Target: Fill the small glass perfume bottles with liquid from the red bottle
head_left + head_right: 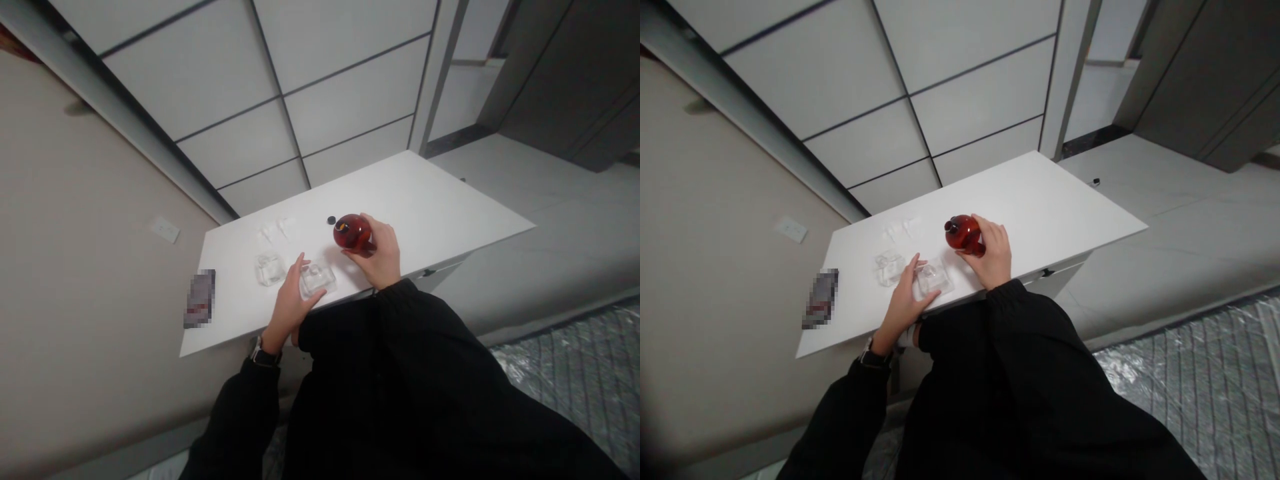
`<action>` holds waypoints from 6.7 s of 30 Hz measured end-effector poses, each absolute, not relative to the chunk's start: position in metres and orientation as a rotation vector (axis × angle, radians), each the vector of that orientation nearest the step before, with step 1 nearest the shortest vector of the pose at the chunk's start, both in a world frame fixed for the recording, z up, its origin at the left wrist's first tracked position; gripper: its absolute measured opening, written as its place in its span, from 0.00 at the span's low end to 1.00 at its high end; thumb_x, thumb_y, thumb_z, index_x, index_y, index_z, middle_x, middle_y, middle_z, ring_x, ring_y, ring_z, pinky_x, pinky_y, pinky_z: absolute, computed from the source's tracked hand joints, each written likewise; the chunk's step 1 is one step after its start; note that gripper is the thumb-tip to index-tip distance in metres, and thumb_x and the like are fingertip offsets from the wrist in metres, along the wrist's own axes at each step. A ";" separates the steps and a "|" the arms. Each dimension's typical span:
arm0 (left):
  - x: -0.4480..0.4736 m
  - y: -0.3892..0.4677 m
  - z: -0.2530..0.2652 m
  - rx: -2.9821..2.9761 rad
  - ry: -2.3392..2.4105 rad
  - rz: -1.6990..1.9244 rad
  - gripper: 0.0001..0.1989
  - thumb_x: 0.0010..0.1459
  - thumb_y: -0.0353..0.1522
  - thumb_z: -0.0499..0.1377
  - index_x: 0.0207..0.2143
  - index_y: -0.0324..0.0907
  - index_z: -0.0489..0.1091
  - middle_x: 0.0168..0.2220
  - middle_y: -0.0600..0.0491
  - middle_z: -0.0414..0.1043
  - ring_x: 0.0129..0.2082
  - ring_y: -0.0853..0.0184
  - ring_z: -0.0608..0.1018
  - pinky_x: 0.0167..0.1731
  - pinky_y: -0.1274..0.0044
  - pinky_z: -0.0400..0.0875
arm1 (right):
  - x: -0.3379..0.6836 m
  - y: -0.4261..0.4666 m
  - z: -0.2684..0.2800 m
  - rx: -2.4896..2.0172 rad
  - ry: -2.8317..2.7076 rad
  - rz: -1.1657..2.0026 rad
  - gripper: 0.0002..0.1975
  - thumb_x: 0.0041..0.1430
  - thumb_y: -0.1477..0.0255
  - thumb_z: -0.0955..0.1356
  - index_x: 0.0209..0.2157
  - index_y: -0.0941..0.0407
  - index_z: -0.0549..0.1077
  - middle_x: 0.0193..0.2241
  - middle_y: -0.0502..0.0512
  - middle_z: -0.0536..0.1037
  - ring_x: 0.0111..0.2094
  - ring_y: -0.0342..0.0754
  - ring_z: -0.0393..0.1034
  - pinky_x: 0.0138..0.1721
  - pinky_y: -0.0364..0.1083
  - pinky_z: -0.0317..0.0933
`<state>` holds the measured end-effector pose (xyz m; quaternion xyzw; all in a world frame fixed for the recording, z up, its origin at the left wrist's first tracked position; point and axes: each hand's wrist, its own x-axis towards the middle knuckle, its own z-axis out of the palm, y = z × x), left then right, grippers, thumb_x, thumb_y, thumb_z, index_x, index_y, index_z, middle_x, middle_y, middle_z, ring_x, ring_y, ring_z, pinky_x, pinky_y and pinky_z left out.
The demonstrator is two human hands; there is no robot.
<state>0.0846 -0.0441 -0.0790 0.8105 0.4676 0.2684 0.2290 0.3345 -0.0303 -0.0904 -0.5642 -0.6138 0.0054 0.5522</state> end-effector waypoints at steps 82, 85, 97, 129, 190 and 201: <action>0.090 -0.046 -0.110 1.931 1.329 0.915 0.41 0.60 0.39 0.71 0.70 0.46 0.57 0.69 0.41 0.66 0.67 0.50 0.72 0.67 0.56 0.65 | 0.318 -0.028 -0.093 -1.341 -1.834 -0.306 0.33 0.59 0.84 0.68 0.63 0.46 0.70 0.63 0.60 0.74 0.68 0.64 0.64 0.70 0.75 0.47; 0.090 -0.046 -0.109 1.930 1.328 0.913 0.41 0.59 0.39 0.71 0.70 0.46 0.57 0.69 0.40 0.66 0.67 0.49 0.72 0.67 0.55 0.65 | 0.317 -0.028 -0.094 -1.316 -1.816 -0.318 0.32 0.60 0.84 0.67 0.63 0.46 0.70 0.63 0.60 0.74 0.68 0.63 0.64 0.70 0.75 0.46; 0.090 -0.047 -0.109 1.922 1.324 0.914 0.40 0.60 0.39 0.71 0.69 0.47 0.57 0.68 0.42 0.67 0.67 0.50 0.73 0.67 0.56 0.66 | 0.318 -0.030 -0.093 -1.334 -1.812 -0.327 0.33 0.61 0.83 0.68 0.65 0.44 0.69 0.64 0.59 0.74 0.68 0.64 0.63 0.71 0.76 0.44; 0.091 -0.046 -0.107 1.929 1.330 0.923 0.40 0.59 0.38 0.71 0.69 0.47 0.58 0.66 0.42 0.69 0.66 0.51 0.73 0.66 0.57 0.66 | 0.320 -0.030 -0.091 -1.365 -1.840 -0.327 0.33 0.60 0.84 0.67 0.63 0.44 0.71 0.64 0.59 0.74 0.69 0.64 0.63 0.71 0.77 0.43; 0.091 -0.046 -0.109 1.939 1.353 0.942 0.39 0.60 0.39 0.71 0.69 0.46 0.58 0.67 0.42 0.69 0.67 0.52 0.73 0.67 0.58 0.65 | 0.319 -0.028 -0.093 -1.287 -1.833 -0.509 0.29 0.63 0.83 0.67 0.61 0.43 0.74 0.63 0.56 0.75 0.68 0.58 0.63 0.73 0.72 0.40; 0.090 -0.047 -0.109 1.934 1.349 0.922 0.40 0.59 0.39 0.71 0.69 0.46 0.58 0.67 0.42 0.68 0.67 0.52 0.72 0.67 0.58 0.65 | 0.320 -0.028 -0.094 -1.340 -1.843 -0.540 0.29 0.63 0.81 0.67 0.61 0.42 0.74 0.62 0.56 0.76 0.68 0.60 0.64 0.72 0.74 0.41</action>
